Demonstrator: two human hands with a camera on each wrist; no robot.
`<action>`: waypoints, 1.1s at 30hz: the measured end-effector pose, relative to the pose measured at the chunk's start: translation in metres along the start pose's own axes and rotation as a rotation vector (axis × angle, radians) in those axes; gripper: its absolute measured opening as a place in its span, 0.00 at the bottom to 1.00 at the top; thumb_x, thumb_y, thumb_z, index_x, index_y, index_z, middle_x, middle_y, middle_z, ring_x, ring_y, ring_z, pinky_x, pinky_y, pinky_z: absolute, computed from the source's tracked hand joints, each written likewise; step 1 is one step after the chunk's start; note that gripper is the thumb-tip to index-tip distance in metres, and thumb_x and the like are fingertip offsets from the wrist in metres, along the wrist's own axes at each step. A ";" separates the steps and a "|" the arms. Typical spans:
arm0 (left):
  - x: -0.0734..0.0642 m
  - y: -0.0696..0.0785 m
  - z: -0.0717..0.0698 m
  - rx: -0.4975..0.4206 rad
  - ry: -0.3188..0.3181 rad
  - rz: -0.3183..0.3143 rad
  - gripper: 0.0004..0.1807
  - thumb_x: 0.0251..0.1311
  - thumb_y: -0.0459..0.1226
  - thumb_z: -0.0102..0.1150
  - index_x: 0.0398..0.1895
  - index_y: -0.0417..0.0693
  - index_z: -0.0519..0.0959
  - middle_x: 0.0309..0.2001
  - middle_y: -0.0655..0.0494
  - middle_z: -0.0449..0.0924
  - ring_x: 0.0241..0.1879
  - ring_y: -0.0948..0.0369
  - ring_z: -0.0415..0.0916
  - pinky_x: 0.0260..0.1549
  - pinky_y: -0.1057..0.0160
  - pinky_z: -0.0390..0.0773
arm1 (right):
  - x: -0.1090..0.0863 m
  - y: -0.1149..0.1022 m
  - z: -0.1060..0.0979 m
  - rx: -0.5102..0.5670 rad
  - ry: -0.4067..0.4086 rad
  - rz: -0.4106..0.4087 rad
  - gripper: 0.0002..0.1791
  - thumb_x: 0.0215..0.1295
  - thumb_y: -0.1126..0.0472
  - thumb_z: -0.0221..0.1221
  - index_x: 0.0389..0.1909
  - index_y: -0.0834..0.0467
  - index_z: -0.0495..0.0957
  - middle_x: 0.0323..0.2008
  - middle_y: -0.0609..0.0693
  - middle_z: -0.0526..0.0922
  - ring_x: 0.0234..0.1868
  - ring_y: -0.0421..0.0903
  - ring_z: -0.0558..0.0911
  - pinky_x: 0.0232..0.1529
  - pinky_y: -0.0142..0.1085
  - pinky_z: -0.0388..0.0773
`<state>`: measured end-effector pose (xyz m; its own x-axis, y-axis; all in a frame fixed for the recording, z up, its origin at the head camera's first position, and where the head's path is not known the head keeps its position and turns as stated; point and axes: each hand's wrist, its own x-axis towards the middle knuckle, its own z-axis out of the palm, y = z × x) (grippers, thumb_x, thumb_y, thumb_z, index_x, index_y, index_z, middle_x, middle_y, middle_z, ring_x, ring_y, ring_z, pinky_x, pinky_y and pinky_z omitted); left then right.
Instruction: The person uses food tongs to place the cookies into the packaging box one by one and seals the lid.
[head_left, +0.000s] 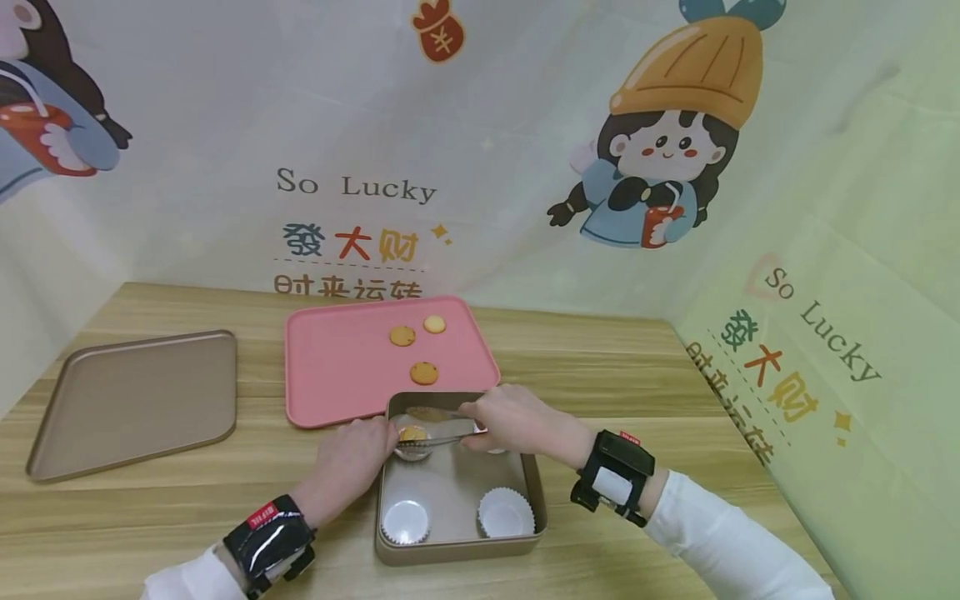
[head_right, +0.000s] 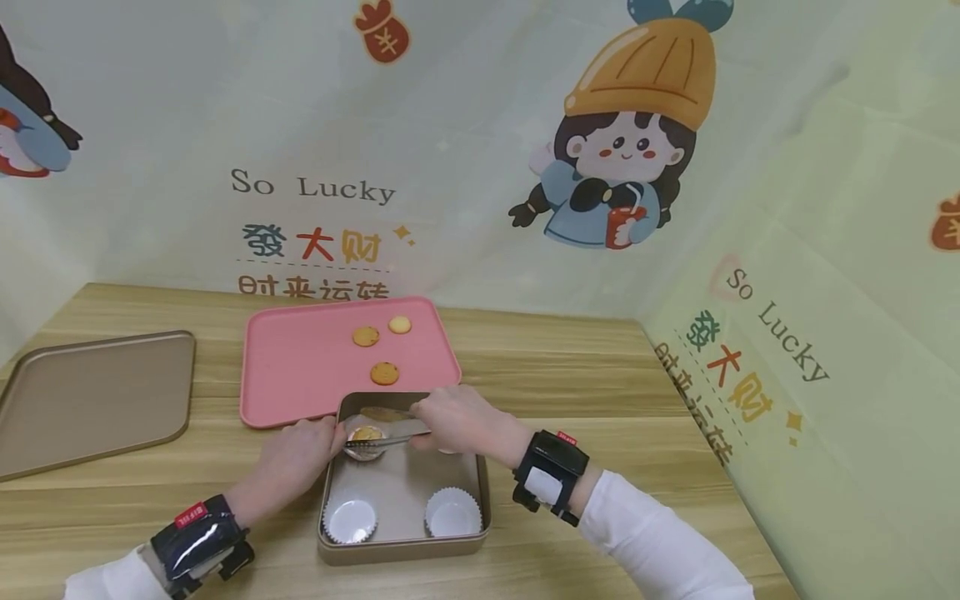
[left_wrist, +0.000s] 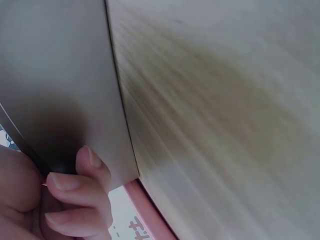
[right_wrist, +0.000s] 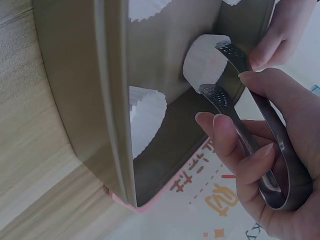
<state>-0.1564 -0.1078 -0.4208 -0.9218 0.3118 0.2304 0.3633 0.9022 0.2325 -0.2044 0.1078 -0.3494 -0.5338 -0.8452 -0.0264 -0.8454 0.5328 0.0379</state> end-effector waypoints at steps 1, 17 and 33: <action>0.000 0.000 0.000 0.016 0.000 0.016 0.13 0.64 0.34 0.47 0.20 0.44 0.68 0.16 0.57 0.62 0.15 0.60 0.62 0.09 0.64 0.65 | -0.001 0.001 -0.001 0.002 -0.005 0.004 0.12 0.52 0.52 0.63 0.25 0.56 0.75 0.18 0.42 0.73 0.18 0.37 0.72 0.17 0.29 0.68; 0.000 -0.001 0.001 0.028 0.016 0.029 0.13 0.63 0.33 0.48 0.19 0.43 0.68 0.16 0.57 0.60 0.14 0.61 0.60 0.09 0.64 0.65 | -0.006 0.036 -0.050 0.230 0.057 0.109 0.13 0.57 0.58 0.61 0.41 0.61 0.79 0.19 0.43 0.77 0.13 0.32 0.66 0.13 0.25 0.60; -0.003 -0.004 0.003 0.117 0.061 0.125 0.11 0.59 0.30 0.52 0.20 0.44 0.65 0.17 0.56 0.61 0.14 0.61 0.59 0.07 0.66 0.62 | 0.046 0.059 -0.023 0.275 -0.175 0.306 0.15 0.57 0.54 0.60 0.16 0.54 0.70 0.13 0.43 0.68 0.14 0.44 0.77 0.16 0.29 0.70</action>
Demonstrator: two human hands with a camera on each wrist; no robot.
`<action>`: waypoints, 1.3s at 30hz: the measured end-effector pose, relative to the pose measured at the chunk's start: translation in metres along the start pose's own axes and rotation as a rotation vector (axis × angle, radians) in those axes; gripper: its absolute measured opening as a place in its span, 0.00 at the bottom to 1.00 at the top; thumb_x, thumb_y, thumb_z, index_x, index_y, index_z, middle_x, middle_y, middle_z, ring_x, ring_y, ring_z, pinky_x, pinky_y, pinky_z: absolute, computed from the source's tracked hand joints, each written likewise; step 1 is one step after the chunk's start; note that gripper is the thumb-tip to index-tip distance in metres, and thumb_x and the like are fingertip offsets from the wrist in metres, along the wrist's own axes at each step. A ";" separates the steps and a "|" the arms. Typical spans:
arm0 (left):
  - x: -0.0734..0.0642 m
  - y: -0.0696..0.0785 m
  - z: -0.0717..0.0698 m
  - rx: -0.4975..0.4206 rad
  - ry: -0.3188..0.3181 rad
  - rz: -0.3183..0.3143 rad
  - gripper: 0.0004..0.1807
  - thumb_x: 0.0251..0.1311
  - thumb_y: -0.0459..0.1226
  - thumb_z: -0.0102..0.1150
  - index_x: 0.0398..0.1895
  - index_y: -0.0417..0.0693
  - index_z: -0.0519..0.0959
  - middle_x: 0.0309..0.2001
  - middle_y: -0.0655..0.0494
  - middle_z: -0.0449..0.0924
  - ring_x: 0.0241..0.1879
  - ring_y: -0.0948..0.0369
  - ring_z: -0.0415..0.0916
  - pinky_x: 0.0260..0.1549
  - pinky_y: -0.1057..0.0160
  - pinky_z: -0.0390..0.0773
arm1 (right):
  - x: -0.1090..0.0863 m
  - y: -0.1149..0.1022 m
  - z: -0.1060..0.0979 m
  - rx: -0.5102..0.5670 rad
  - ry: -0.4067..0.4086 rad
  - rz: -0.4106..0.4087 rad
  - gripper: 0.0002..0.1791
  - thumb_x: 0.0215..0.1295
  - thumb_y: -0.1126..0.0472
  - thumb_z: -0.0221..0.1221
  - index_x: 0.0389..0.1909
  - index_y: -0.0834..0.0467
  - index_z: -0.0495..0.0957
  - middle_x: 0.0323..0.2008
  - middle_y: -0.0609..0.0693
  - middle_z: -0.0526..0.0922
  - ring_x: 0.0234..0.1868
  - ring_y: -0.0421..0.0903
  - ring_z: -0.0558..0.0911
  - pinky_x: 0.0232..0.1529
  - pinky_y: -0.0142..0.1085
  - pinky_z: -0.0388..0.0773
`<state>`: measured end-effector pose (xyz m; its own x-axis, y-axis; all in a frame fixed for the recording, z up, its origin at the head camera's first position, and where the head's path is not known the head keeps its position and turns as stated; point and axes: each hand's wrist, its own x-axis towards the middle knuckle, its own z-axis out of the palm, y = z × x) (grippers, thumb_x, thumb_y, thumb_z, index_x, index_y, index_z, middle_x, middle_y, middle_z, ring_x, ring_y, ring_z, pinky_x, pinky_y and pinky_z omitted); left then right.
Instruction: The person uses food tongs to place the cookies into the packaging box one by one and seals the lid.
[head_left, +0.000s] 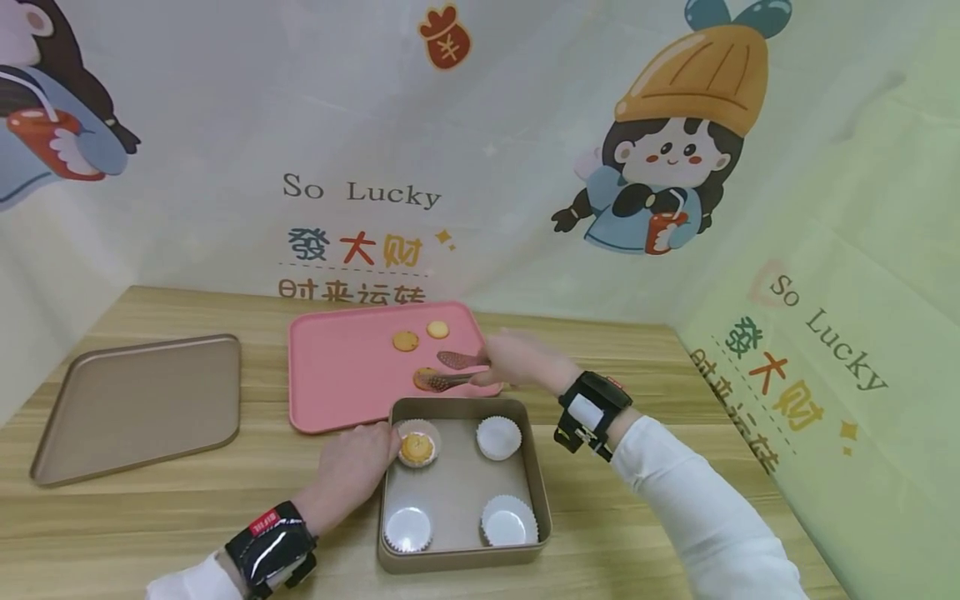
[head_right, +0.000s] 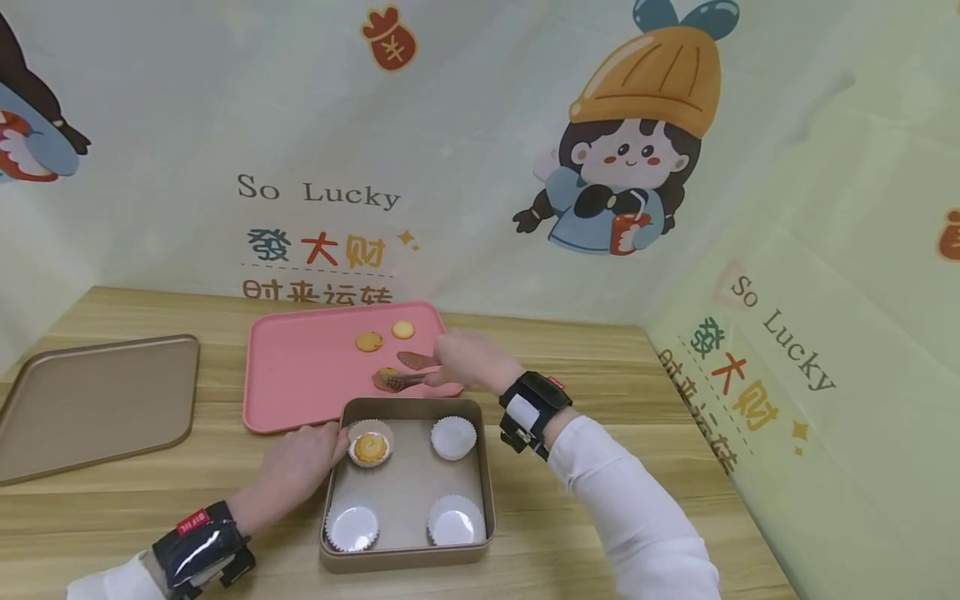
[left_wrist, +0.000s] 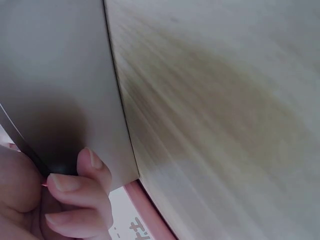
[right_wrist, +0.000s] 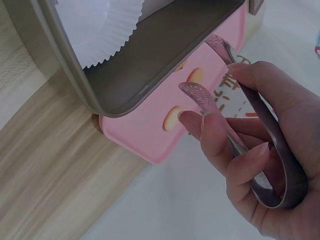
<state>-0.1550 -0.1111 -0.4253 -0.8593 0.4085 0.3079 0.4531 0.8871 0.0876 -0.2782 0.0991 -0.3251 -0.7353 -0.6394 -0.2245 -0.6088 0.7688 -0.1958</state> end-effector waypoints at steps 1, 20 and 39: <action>0.000 0.000 0.000 0.010 0.000 0.009 0.11 0.59 0.30 0.52 0.20 0.44 0.66 0.17 0.56 0.61 0.14 0.61 0.59 0.07 0.66 0.62 | 0.002 0.000 0.001 -0.008 -0.006 0.004 0.15 0.56 0.54 0.61 0.16 0.54 0.70 0.13 0.44 0.68 0.15 0.45 0.77 0.16 0.29 0.70; 0.000 0.002 -0.001 0.044 -0.021 0.004 0.10 0.59 0.30 0.52 0.21 0.44 0.66 0.18 0.55 0.62 0.15 0.60 0.60 0.08 0.66 0.63 | 0.023 0.000 0.016 -0.029 -0.035 0.049 0.16 0.57 0.54 0.60 0.15 0.56 0.70 0.17 0.52 0.78 0.14 0.43 0.76 0.16 0.30 0.68; 0.000 0.002 -0.003 0.013 0.030 -0.013 0.12 0.61 0.32 0.51 0.19 0.44 0.65 0.16 0.56 0.60 0.13 0.61 0.60 0.06 0.64 0.62 | 0.025 0.003 0.019 -0.100 0.056 0.014 0.11 0.55 0.57 0.62 0.19 0.58 0.75 0.11 0.42 0.67 0.16 0.39 0.67 0.17 0.30 0.60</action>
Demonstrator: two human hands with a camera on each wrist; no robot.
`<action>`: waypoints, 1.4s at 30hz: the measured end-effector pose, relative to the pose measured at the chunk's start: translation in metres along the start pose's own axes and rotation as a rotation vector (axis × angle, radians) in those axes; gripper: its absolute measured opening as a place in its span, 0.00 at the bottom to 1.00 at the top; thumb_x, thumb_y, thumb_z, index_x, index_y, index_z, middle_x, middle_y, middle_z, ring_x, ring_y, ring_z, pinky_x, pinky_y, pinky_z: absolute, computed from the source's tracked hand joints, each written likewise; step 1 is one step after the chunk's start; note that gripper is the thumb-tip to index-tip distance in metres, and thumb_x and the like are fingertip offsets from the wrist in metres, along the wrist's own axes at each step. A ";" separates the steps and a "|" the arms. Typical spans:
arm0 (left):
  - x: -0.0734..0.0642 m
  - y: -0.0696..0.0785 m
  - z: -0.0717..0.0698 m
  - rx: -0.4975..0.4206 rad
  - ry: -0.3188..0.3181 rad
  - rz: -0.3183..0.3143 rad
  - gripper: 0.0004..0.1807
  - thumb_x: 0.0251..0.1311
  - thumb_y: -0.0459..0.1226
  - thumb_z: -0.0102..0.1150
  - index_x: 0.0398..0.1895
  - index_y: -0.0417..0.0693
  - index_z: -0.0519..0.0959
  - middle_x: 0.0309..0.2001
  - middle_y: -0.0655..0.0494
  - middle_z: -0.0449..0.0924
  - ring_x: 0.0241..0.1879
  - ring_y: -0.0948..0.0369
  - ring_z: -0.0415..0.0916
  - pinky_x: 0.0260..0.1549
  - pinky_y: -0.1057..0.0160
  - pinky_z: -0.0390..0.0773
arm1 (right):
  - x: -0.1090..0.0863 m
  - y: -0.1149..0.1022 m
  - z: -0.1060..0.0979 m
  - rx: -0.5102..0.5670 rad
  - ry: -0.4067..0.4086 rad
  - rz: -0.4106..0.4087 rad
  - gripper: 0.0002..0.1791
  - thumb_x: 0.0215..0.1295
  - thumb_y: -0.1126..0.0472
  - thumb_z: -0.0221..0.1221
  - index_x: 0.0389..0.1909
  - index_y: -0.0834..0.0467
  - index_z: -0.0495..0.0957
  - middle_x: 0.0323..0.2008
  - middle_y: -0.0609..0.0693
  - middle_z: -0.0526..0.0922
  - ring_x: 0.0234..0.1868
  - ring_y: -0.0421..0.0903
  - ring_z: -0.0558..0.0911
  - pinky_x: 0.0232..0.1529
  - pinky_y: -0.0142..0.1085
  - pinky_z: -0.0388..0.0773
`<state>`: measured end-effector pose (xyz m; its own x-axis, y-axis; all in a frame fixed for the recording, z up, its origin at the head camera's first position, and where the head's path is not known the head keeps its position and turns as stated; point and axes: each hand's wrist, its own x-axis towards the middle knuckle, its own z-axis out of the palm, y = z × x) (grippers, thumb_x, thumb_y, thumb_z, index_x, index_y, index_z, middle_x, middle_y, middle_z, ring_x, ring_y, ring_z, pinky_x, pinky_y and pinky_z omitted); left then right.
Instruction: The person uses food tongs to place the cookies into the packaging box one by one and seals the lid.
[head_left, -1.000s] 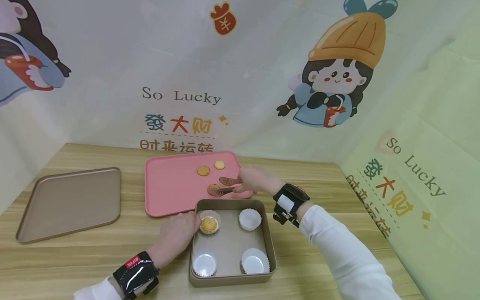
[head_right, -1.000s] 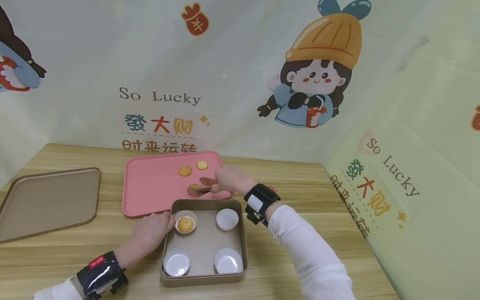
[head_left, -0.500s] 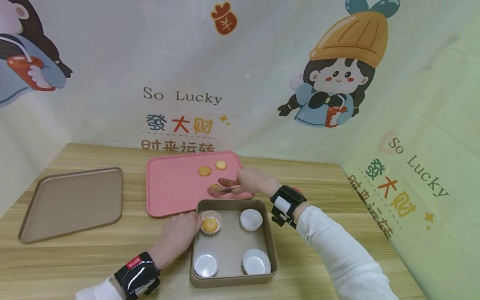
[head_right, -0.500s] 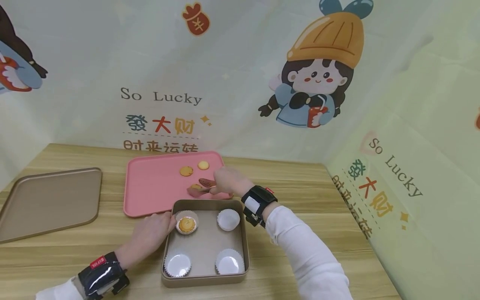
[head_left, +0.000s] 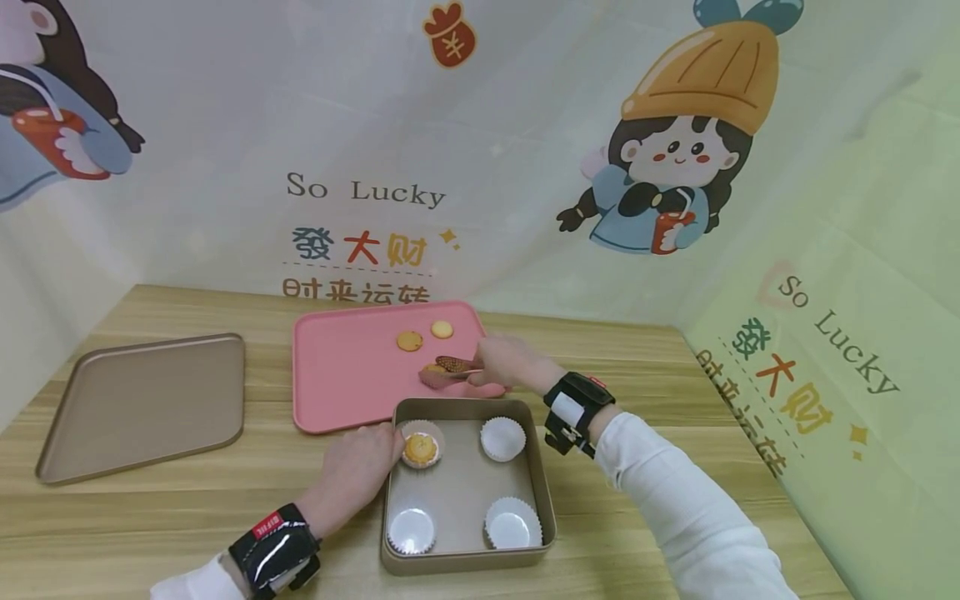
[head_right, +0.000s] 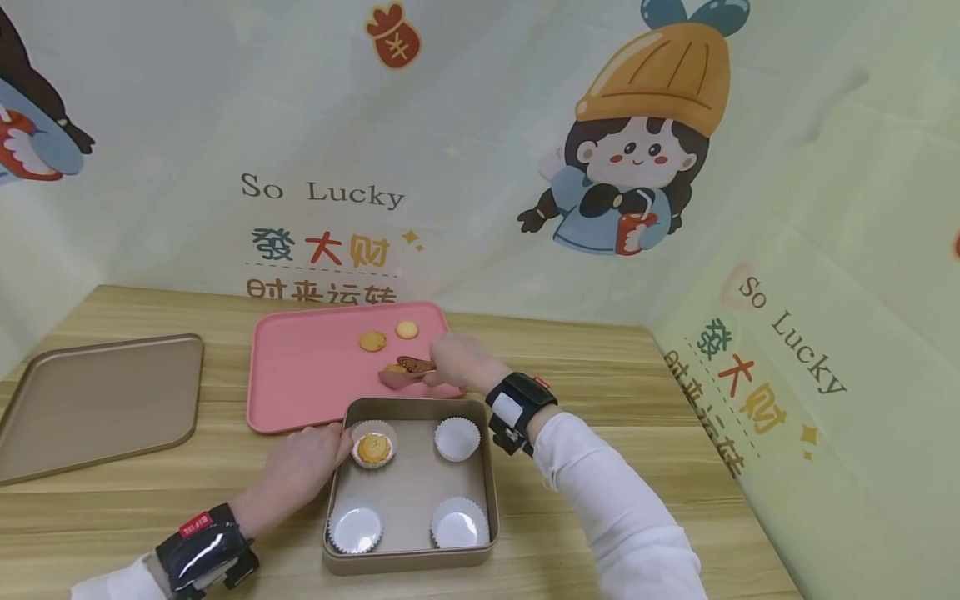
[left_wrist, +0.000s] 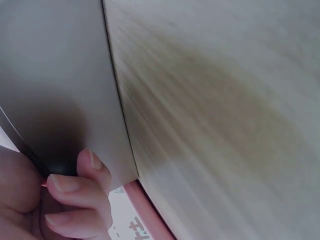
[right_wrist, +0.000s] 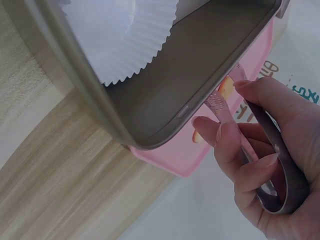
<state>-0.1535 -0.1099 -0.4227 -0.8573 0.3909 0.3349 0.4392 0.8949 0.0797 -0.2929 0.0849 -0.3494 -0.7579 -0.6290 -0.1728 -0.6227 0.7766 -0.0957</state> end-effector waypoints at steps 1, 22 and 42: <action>0.000 0.000 0.000 0.001 -0.002 0.003 0.12 0.61 0.32 0.51 0.19 0.44 0.65 0.16 0.56 0.60 0.13 0.61 0.60 0.06 0.65 0.62 | -0.001 0.001 0.000 -0.002 0.007 -0.007 0.11 0.54 0.57 0.62 0.19 0.57 0.75 0.11 0.42 0.66 0.16 0.39 0.66 0.17 0.30 0.59; 0.005 0.003 0.003 -0.118 -0.034 -0.104 0.15 0.63 0.34 0.49 0.17 0.45 0.65 0.14 0.58 0.58 0.13 0.62 0.59 0.06 0.66 0.61 | -0.087 0.015 -0.045 -0.075 0.138 -0.187 0.12 0.54 0.60 0.62 0.17 0.57 0.71 0.10 0.42 0.60 0.12 0.35 0.57 0.15 0.27 0.52; 0.005 0.003 0.004 -0.177 -0.015 -0.176 0.18 0.64 0.36 0.47 0.15 0.44 0.65 0.12 0.57 0.59 0.12 0.60 0.61 0.08 0.63 0.65 | -0.124 0.003 -0.028 -0.280 0.047 -0.149 0.16 0.44 0.56 0.65 0.11 0.52 0.67 0.12 0.41 0.62 0.14 0.38 0.61 0.11 0.33 0.61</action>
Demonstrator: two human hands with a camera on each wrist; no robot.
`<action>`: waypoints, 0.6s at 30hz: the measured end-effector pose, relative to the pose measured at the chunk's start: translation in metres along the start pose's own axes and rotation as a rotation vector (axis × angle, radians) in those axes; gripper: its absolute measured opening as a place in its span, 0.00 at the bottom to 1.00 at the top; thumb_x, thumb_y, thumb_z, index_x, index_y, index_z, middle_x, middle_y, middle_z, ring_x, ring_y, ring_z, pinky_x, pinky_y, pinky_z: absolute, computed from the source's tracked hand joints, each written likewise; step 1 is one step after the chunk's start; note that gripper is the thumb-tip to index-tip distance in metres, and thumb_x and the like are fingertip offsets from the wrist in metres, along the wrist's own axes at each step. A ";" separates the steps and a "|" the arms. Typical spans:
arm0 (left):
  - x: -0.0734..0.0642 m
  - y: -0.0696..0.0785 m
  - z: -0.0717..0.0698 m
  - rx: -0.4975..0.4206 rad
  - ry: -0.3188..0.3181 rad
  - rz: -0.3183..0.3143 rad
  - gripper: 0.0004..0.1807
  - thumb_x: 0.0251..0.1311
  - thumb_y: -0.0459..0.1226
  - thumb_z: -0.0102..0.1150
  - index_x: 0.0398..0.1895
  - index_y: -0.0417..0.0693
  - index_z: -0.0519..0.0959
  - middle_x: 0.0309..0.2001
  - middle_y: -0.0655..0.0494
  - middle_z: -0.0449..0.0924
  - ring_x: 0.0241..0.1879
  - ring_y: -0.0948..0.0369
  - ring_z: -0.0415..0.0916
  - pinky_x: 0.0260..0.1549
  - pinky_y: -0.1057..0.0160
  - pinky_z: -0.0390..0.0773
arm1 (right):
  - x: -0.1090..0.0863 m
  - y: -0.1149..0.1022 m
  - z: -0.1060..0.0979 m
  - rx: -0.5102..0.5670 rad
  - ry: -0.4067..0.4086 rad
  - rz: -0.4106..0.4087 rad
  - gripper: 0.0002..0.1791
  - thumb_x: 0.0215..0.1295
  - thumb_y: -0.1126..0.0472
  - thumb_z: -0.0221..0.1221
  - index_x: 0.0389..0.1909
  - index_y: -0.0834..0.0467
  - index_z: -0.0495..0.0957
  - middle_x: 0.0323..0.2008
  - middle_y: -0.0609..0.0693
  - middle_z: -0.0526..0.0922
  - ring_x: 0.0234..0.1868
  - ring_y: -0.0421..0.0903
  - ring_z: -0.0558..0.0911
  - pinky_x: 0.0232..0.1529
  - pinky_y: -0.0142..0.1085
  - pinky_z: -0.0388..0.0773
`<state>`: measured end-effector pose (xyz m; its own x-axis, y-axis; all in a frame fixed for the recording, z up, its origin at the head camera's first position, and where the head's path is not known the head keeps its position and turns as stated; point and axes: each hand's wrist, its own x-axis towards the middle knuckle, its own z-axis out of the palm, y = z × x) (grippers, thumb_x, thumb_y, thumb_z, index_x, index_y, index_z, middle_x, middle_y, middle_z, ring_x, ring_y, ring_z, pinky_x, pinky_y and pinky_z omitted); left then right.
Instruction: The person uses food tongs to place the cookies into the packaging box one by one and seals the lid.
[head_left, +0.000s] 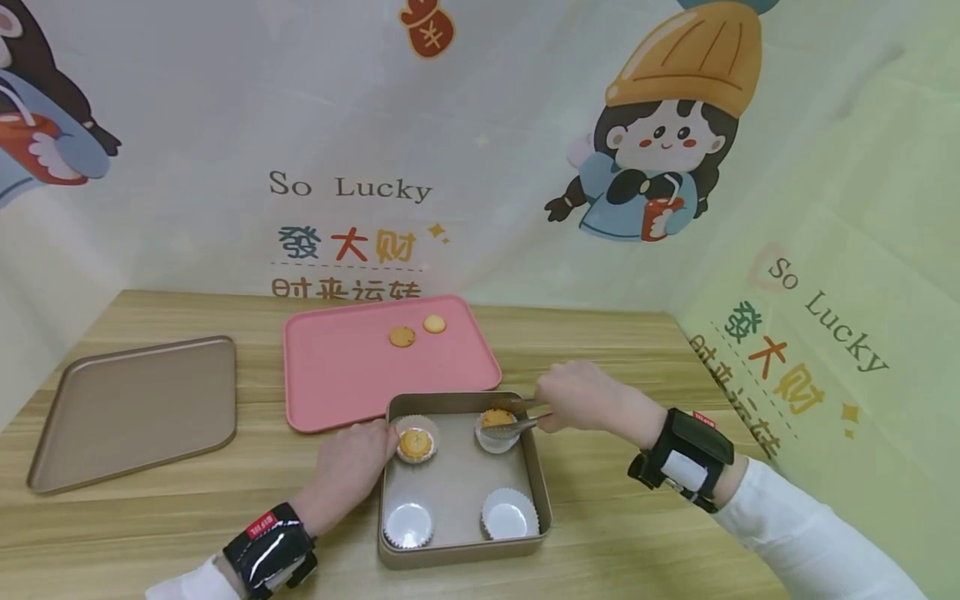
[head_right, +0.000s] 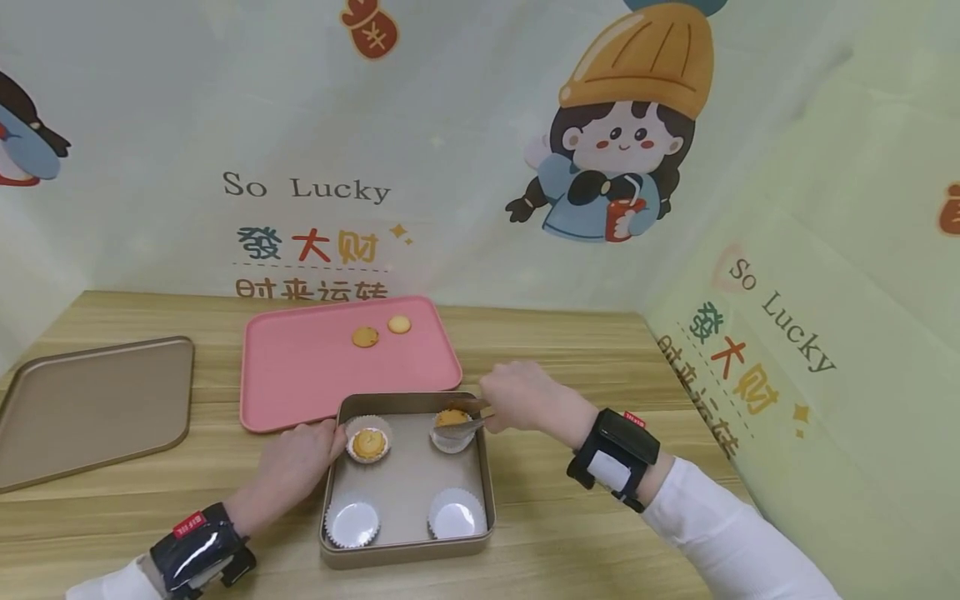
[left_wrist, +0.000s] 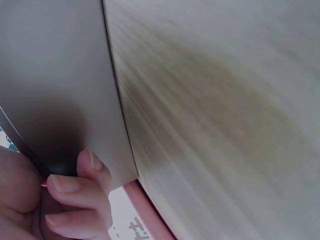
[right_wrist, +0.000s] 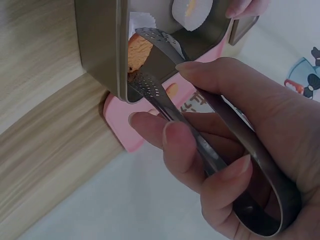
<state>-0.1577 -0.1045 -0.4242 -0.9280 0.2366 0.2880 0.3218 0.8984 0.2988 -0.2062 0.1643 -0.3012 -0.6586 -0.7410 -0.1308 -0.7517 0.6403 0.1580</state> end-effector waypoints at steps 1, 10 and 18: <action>0.000 0.000 0.000 0.000 0.000 -0.002 0.18 0.64 0.36 0.47 0.15 0.44 0.65 0.12 0.57 0.59 0.12 0.60 0.61 0.08 0.63 0.65 | 0.001 0.000 0.001 -0.005 0.004 -0.003 0.16 0.44 0.56 0.65 0.10 0.52 0.66 0.12 0.41 0.62 0.14 0.38 0.60 0.11 0.33 0.61; 0.000 -0.002 0.002 0.002 0.019 0.007 0.18 0.64 0.36 0.47 0.15 0.45 0.65 0.12 0.57 0.58 0.11 0.61 0.60 0.07 0.64 0.64 | 0.006 -0.005 0.003 -0.011 -0.031 0.003 0.20 0.42 0.58 0.66 0.10 0.53 0.61 0.12 0.41 0.58 0.15 0.38 0.57 0.11 0.31 0.58; -0.001 -0.002 0.001 0.022 0.039 0.047 0.17 0.63 0.34 0.49 0.14 0.45 0.64 0.12 0.58 0.58 0.12 0.62 0.59 0.07 0.65 0.63 | 0.010 -0.008 0.009 -0.012 -0.060 0.018 0.19 0.43 0.57 0.67 0.12 0.53 0.63 0.12 0.41 0.59 0.15 0.37 0.57 0.11 0.30 0.57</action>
<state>-0.1570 -0.1059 -0.4259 -0.9036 0.2648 0.3367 0.3606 0.8945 0.2643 -0.2068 0.1538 -0.3130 -0.6731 -0.7156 -0.1867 -0.7396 0.6507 0.1722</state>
